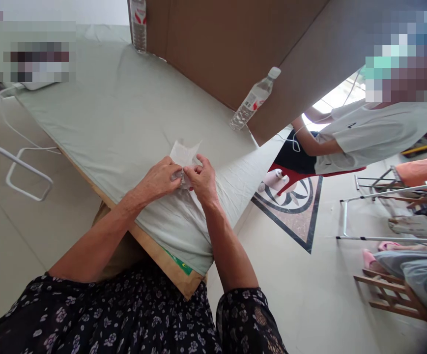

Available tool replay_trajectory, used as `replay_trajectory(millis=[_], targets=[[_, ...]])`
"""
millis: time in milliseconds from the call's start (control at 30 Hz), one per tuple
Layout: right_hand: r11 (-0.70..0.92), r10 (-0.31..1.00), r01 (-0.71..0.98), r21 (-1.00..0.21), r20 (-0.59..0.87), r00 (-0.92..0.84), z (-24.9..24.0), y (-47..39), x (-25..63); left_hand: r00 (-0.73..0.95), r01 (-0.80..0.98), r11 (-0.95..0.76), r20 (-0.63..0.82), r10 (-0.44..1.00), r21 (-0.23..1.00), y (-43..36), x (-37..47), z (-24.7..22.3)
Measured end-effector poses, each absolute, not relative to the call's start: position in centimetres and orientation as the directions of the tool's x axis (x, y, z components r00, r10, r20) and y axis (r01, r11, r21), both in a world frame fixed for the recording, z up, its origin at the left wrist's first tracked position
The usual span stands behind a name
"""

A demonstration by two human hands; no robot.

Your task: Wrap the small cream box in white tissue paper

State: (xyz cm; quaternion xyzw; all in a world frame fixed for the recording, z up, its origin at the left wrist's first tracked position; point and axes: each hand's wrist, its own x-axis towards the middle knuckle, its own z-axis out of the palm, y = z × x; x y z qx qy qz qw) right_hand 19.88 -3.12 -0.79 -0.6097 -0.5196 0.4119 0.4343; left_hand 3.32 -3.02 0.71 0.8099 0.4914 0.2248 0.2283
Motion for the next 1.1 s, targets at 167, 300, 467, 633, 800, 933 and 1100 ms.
replay_trajectory(millis=[167,300,467,633,800,933,1100], targets=[[-0.101,0.995,0.309,-0.946,-0.091,0.046,0.6,-3.7,19.6,0.412,0.623,-0.414,0.171,0.895,0.664,-3.0,3.1,0.2],[-0.028,0.993,0.417,-0.909,-0.071,-0.089,1.6,-4.7,19.9,0.331,0.517,-0.326,0.166,0.929,0.792,-2.9,2.8,-0.4],[0.215,0.960,0.662,-0.718,0.030,-0.279,2.1,-5.3,20.5,0.188,0.382,-0.152,0.084,0.979,0.912,-3.3,3.4,-0.7],[0.314,0.921,0.627,-0.712,0.068,-0.385,1.7,-4.7,21.3,0.131,0.502,-0.232,0.192,0.973,0.833,-3.6,4.4,-1.2],[0.037,0.995,0.293,-0.955,0.007,-0.102,-0.4,-2.7,22.8,0.137,0.530,-0.290,0.257,0.957,0.797,-3.7,4.4,-1.7],[-0.232,0.972,0.168,-0.958,-0.221,0.085,-1.4,-1.2,23.2,0.161,0.540,-0.323,0.282,0.946,0.777,-3.8,4.4,-1.9],[-0.278,0.961,0.151,-0.949,-0.276,0.030,-1.0,1.1,21.6,0.184,0.576,-0.360,0.313,0.932,0.733,-4.0,4.6,-2.1]])
